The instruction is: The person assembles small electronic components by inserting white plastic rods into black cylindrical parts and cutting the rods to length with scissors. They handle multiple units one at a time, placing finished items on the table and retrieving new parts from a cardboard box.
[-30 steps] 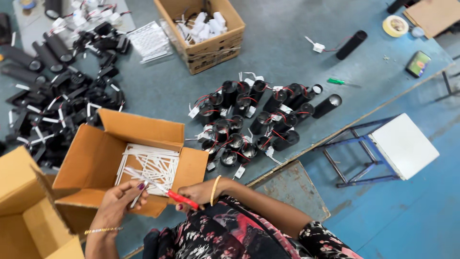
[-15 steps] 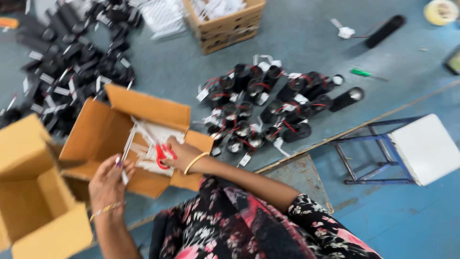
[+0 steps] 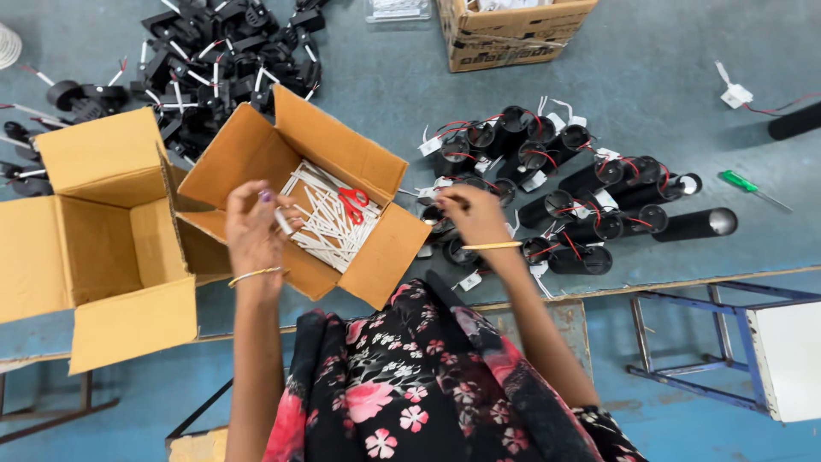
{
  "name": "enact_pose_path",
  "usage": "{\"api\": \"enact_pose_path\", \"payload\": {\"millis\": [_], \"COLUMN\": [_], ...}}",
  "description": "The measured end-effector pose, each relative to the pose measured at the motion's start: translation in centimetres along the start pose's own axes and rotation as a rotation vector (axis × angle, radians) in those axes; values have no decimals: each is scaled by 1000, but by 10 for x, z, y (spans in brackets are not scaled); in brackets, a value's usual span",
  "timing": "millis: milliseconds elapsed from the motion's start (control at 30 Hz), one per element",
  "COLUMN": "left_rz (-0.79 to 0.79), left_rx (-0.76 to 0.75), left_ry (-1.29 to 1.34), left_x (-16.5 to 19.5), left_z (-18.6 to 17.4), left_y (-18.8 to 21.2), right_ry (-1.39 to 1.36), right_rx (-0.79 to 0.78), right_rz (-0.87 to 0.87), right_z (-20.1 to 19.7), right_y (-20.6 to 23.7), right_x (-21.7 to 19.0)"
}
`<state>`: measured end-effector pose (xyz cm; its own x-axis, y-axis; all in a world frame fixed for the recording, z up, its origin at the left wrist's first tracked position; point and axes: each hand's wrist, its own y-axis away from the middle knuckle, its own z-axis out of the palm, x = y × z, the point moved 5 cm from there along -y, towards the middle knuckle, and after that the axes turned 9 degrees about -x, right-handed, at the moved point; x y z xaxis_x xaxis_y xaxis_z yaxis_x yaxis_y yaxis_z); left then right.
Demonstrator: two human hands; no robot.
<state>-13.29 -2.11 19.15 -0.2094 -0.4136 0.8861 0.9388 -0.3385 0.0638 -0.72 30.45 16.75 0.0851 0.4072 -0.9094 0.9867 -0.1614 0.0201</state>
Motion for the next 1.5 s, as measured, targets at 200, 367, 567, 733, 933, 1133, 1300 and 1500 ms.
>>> {"api": "enact_pose_path", "payload": {"millis": [200, 367, 567, 733, 933, 1133, 1300, 1500], "left_rz": [-145, -213, -303, -343, -378, -443, 16, -15], "left_rx": [-154, -248, -343, -472, -601, -655, -1424, -2046], "left_ry": [-66, -84, -139, -116, -81, -186, -179, -1059], "left_x": [-21, -36, -50, -57, -61, -79, -109, -179], "left_z": [42, 65, 70, 65, 55, 52, 82, 75], "left_y": [-20, -21, -26, -29, -37, -38, 43, 165], "right_ry": [-182, -28, 562, 932, 1080, 1110, 1165, 1097], "right_rx": [-403, -505, -234, 122, 250, 378, 358, 186], "right_rz": [214, 399, 69, -60, -38, -6, 154, 228], "right_z": [-4, -1, 77, 123, 126, 129, 137, 157], "right_y": [49, 115, 129, 128, 121, 137, 134, 111], "right_x": [32, 76, 131, 126, 98, 73, 71, 63]}}
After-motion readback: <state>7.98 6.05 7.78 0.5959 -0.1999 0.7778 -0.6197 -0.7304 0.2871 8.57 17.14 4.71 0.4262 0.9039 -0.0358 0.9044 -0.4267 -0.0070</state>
